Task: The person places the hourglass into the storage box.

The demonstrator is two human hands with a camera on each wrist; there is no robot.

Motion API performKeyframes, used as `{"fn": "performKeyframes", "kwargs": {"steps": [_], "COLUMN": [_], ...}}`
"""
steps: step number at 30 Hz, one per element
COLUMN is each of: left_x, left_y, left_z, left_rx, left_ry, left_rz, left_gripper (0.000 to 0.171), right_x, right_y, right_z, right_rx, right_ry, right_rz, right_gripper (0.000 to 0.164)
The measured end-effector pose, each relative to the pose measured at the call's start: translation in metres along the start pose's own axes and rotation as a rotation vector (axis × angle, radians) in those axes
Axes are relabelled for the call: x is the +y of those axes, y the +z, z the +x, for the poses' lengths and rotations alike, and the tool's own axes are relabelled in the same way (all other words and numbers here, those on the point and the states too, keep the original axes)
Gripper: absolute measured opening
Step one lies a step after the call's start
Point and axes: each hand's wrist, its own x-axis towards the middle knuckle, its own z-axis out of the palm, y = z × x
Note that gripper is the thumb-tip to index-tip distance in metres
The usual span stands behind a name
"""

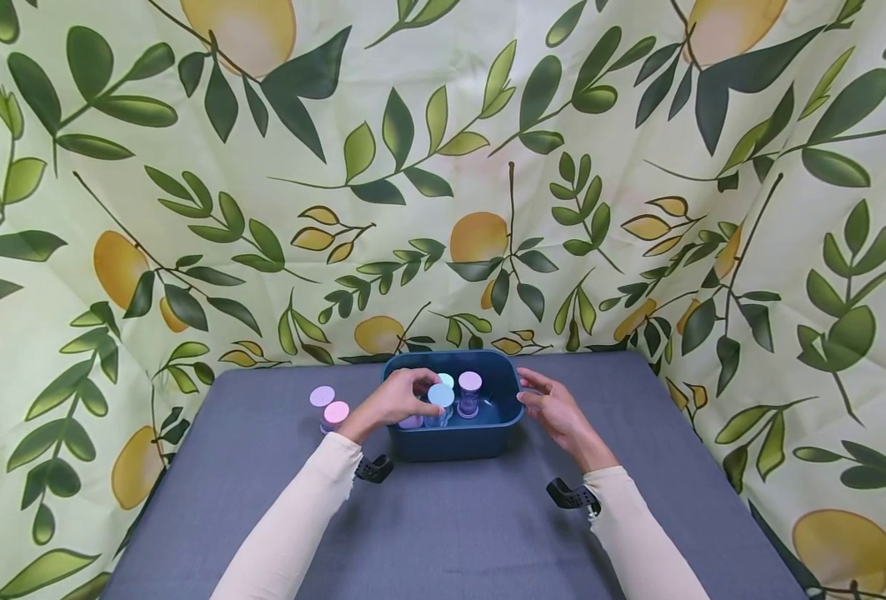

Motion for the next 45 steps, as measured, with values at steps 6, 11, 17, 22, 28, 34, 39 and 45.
{"fn": "performKeyframes", "kwargs": {"steps": [6,11,17,22,28,34,39,45], "left_x": [0.000,-0.002,-0.002,-0.001,0.001,0.001,-0.001,-0.002], "left_y": [0.002,0.005,0.007,0.009,0.009,0.011,0.013,0.015], "left_z": [0.002,0.004,0.005,0.005,0.005,0.007,0.009,0.010], "left_rx": [-0.024,-0.054,-0.077,-0.110,-0.136,-0.160,-0.181,-0.196], "left_ry": [0.050,0.026,0.007,0.023,0.047,0.022,0.009,0.015], "left_rz": [0.072,0.120,0.147,0.203,0.269,0.313,0.335,0.355], "left_gripper": [0.039,0.036,0.035,0.037,0.038,0.038,0.039,0.037], "right_x": [-0.001,-0.001,-0.001,-0.001,-0.002,-0.002,-0.002,-0.003], "right_y": [0.001,0.002,0.001,0.000,-0.001,-0.001,0.000,0.000], "right_z": [-0.001,-0.002,-0.003,-0.003,-0.003,-0.003,-0.003,-0.004], "right_rx": [0.002,0.003,0.000,-0.003,-0.008,-0.008,0.002,-0.005], "right_ry": [0.003,0.002,0.001,0.009,-0.003,-0.013,0.001,-0.007], "right_rz": [0.005,0.013,-0.001,-0.004,0.001,0.001,-0.008,-0.007], "right_gripper": [0.055,0.055,0.055,0.055,0.054,0.054,0.053,0.054]}}
